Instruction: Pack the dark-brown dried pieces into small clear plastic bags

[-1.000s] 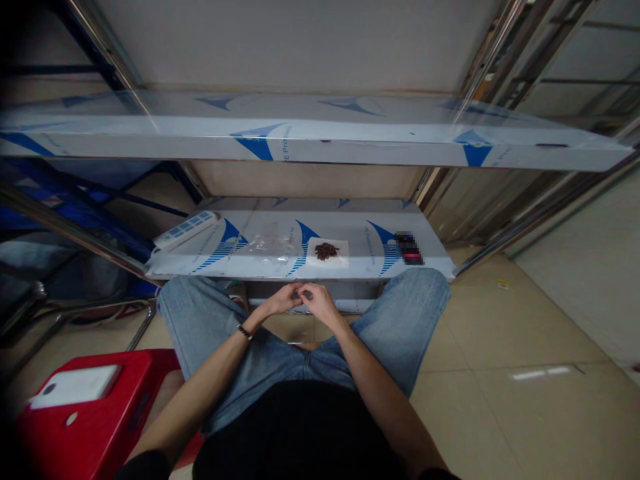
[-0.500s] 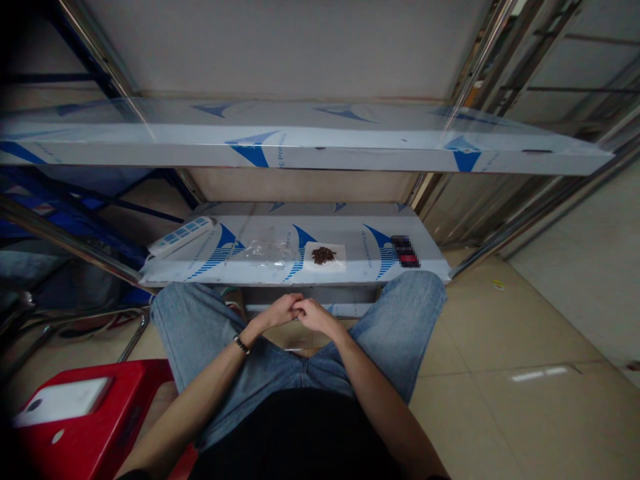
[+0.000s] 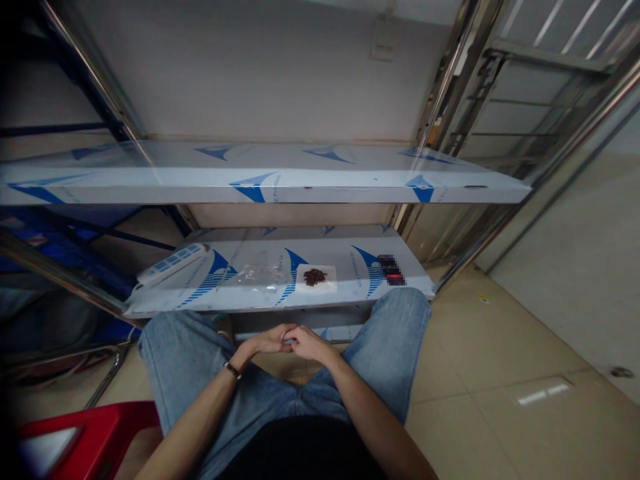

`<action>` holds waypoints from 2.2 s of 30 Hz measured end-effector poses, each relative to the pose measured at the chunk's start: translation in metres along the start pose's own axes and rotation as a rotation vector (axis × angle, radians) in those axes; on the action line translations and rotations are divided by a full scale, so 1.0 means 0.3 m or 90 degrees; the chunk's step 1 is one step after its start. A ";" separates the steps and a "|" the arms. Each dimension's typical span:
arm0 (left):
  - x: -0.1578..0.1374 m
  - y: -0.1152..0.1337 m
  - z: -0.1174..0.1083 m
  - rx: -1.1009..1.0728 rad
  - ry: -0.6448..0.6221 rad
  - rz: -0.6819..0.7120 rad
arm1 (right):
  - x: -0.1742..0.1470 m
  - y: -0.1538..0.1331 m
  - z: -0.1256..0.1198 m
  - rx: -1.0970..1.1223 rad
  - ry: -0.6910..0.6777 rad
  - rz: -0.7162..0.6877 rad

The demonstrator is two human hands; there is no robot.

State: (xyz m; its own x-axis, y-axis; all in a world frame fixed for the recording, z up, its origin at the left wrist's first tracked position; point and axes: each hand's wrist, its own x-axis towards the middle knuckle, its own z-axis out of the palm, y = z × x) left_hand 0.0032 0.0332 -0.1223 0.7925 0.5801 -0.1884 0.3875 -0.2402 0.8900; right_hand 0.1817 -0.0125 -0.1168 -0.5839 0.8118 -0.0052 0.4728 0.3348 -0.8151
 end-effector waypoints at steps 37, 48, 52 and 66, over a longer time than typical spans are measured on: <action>0.046 0.045 -0.004 -0.190 0.303 -0.020 | 0.160 0.335 -0.483 -0.376 0.281 0.156; 0.049 0.020 0.020 -0.221 0.245 -0.052 | 0.164 0.321 -0.474 -0.442 0.252 0.237; 0.072 -0.014 0.009 -0.244 0.242 -0.054 | 0.169 0.322 -0.466 -0.455 0.247 0.243; 0.129 0.003 0.022 -0.273 0.237 -0.007 | 0.198 0.334 -0.445 -0.473 0.276 0.224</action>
State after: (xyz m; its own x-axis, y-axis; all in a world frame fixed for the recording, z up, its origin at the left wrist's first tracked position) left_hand 0.0374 0.0504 -0.1314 0.5398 0.8348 -0.1086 0.1074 0.0597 0.9924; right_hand 0.2825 0.1332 -0.1215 -0.0999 0.9824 0.1580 0.9648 0.1344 -0.2259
